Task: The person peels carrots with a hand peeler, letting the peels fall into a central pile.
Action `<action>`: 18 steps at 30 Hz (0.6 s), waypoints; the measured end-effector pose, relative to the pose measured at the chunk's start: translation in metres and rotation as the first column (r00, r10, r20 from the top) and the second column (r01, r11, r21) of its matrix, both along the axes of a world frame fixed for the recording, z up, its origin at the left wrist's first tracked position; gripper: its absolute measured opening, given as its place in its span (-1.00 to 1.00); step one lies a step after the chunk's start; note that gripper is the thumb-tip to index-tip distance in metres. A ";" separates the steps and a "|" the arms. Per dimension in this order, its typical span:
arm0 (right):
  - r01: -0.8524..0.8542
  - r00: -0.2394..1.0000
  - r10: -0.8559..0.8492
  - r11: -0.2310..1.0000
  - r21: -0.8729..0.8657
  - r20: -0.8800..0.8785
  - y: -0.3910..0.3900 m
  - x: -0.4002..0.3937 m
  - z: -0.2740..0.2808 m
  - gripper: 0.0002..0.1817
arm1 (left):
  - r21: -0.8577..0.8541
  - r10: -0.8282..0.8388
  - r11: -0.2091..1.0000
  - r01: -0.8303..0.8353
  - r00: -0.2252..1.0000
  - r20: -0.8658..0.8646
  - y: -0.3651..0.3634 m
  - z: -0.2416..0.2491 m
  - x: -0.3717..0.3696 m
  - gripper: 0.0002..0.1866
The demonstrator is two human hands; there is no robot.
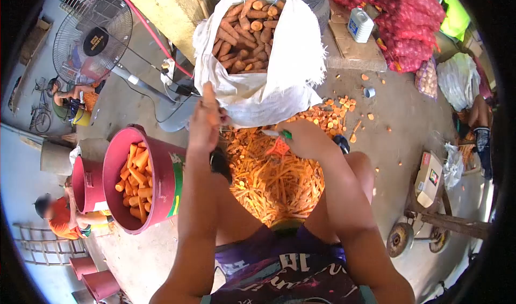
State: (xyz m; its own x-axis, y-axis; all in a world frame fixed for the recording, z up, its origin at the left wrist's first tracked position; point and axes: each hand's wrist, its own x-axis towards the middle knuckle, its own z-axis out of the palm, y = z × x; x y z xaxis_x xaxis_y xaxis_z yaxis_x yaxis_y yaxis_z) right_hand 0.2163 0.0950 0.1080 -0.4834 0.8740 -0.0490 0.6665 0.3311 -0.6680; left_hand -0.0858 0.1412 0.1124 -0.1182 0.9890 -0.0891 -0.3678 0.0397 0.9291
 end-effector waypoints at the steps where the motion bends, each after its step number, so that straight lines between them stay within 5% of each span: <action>1: 0.001 1.000 -0.001 1.000 -0.004 -0.001 -0.004 -0.004 0.001 -0.74 | -0.001 -0.048 0.999 0.048 0.997 -0.054 -0.022 -0.003 0.013 -0.61; 6: 0.063 0.996 -0.058 0.996 0.059 -0.073 -0.023 -0.024 -0.003 -0.72 | -0.068 -0.164 0.986 0.154 0.969 -0.183 -0.097 -0.025 0.045 -0.73; 9: 0.061 0.993 -0.055 0.997 0.052 -0.105 -0.031 -0.036 -0.001 -0.73 | -0.125 -0.197 0.979 0.160 0.895 -0.401 -0.121 -0.033 0.046 -0.69; 14: 0.042 0.999 -0.040 0.994 0.101 -0.016 -0.037 -0.060 -0.004 -0.71 | -0.004 -0.090 0.992 0.126 0.692 -0.716 -0.140 -0.016 0.044 -0.61; 18: 0.004 1.000 -0.005 0.998 0.058 0.020 -0.039 -0.067 -0.012 -0.67 | -0.022 -0.095 0.994 0.110 0.725 -0.682 -0.146 -0.028 0.037 -0.61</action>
